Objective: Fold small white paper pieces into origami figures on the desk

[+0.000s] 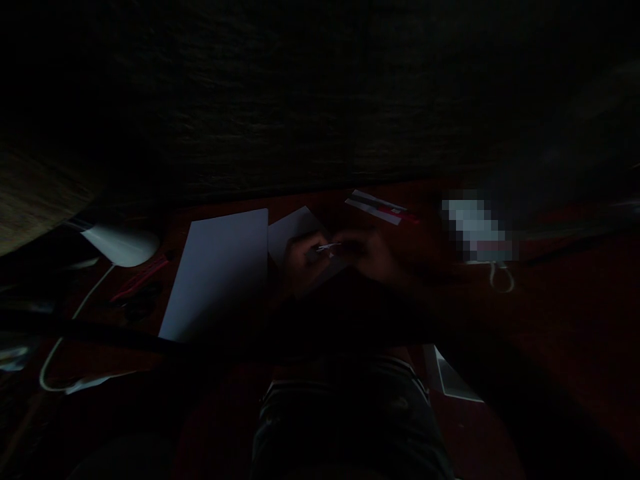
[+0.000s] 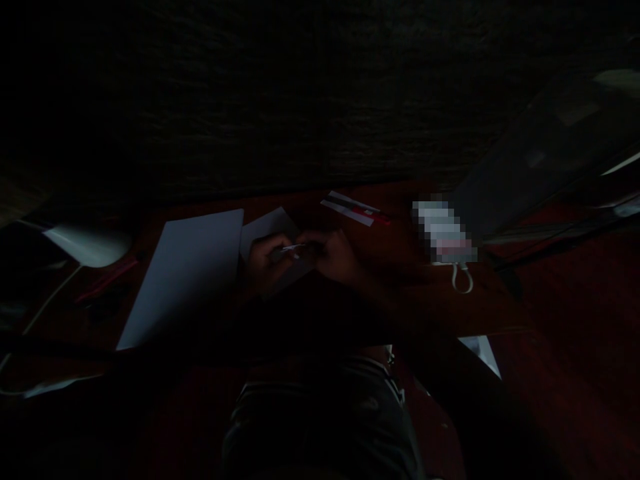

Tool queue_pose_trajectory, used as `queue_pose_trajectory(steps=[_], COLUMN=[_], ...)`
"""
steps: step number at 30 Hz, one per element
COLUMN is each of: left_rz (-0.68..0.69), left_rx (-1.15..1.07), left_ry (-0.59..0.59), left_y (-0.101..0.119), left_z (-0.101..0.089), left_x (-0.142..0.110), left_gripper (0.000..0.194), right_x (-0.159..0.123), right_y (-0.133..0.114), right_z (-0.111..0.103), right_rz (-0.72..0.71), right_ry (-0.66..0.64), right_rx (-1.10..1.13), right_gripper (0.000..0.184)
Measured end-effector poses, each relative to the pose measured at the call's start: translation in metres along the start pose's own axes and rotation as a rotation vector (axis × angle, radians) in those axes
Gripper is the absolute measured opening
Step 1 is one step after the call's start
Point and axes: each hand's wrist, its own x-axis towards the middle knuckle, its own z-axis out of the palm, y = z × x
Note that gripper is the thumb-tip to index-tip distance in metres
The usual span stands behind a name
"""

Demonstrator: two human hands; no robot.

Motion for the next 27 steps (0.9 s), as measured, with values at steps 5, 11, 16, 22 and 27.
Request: queue_pose_trajectory(steps=[5, 11, 16, 22, 27], left_rz=[0.009, -0.017, -0.11, -0.095, -0.079], left_rx=[0.01, 0.0, -0.09, -0.101, -0.054], left_ry=[0.032, 0.03, 0.108, 0.075, 0.08], left_y=[0.0012, 0.0026, 0.0005, -0.0009, -0.0025], left_z=[-0.0001, 0.0006, 0.0023, 0.0015, 0.0036], left_x=[-0.0008, -0.0012, -0.0006, -0.0006, -0.0003], left_gripper=[0.023, 0.024, 0.025, 0.018, 0.013], right_x=[0.0, -0.0012, 0.0012, 0.0016, 0.0036], right_y=[0.0014, 0.0023, 0.0016, 0.0019, 0.0076], right_z=[0.0024, 0.0045, 0.0066, 0.0029, 0.0029], right_rz=[-0.029, -0.055, -0.053, -0.036, 0.027], right_ry=[-0.002, 0.002, 0.055, 0.044, 0.101], right_rx=[-0.037, -0.074, 0.039, 0.069, 0.117], right_gripper=[0.014, 0.013, 0.013, 0.015, 0.016])
